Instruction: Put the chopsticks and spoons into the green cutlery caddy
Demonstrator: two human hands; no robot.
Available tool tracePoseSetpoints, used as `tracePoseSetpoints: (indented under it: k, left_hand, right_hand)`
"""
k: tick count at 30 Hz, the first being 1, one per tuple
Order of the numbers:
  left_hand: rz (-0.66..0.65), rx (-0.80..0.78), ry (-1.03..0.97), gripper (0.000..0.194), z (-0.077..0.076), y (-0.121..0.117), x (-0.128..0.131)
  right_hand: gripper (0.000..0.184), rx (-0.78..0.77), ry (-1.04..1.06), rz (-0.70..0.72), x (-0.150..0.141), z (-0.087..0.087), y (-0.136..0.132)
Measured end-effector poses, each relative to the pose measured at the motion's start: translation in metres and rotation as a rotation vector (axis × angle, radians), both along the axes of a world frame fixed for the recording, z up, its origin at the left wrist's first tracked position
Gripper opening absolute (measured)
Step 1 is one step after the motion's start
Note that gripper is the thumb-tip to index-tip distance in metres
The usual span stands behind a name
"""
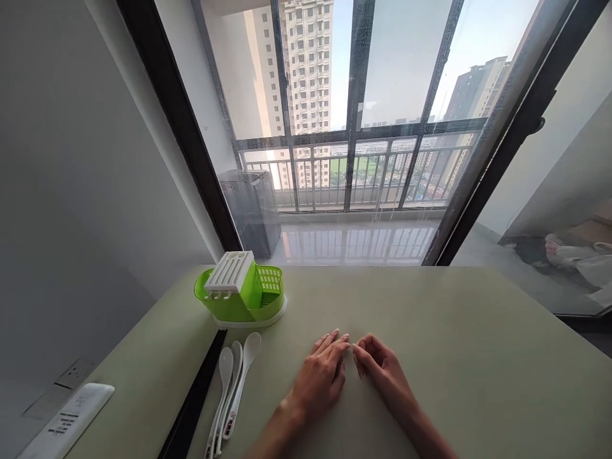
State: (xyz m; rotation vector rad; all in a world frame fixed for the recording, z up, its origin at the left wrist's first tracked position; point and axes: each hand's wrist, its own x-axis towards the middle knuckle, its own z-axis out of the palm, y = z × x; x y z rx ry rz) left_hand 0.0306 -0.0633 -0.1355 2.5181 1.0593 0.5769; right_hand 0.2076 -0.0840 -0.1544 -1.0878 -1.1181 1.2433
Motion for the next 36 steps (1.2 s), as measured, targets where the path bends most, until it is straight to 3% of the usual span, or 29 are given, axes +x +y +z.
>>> tracePoseSetpoints:
  k: [36]
  left_hand:
    - [0.010,0.093,0.032,0.051,-0.018,0.006,-0.002]
  right_hand:
    - [0.045,0.072,-0.022,-0.023,-0.008,-0.001,0.008]
